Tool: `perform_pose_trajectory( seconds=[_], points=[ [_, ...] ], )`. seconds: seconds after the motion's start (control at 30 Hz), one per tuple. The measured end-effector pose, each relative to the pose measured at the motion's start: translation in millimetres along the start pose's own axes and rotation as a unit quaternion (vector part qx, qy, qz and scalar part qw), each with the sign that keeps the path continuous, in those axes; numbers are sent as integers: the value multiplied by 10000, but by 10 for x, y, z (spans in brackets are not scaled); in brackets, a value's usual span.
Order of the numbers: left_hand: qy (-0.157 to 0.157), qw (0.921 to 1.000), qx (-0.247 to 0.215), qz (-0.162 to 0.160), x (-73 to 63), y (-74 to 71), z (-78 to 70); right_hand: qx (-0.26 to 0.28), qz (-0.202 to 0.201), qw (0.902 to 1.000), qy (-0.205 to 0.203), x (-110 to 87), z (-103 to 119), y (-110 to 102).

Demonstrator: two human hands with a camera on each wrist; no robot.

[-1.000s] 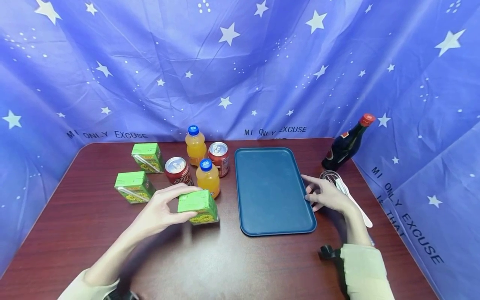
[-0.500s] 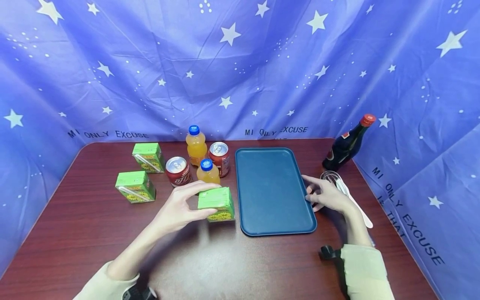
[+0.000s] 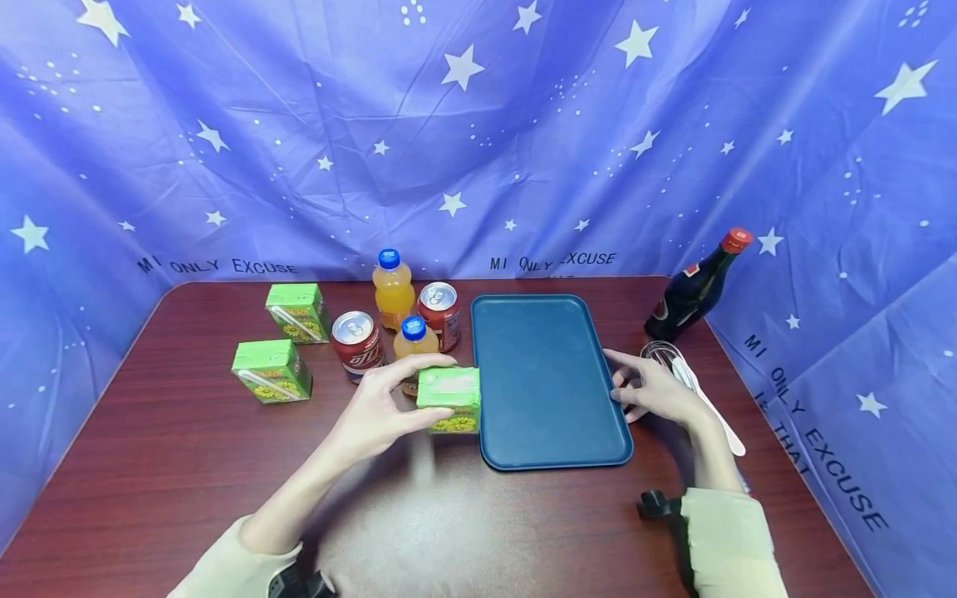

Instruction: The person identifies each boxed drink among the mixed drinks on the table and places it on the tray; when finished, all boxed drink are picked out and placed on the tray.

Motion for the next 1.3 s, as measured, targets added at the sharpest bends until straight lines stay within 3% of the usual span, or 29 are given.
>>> perform_pose_trajectory(
  seconds=[0.23,0.93,1.3],
  points=[
    [-229,9994,-255,12,75,106,24,19,13,10000,-26,5,-9,-4],
    [-440,9959,-779,104,396,414,71,1,6,10000,26,6,-14,-1],
    [-586,9962,-646,81,678,541,123,-80,7,10000,13,-4,-12,-12]
  ],
)
Point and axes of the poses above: each hand's wrist, its own x-axis towards the middle knuckle, its own y-axis out of the palm, z = x × y, the point moved 7 cm from there along x, towards the middle knuckle, and after that the axes turned 6 degrees about z, right-handed, at the moved point
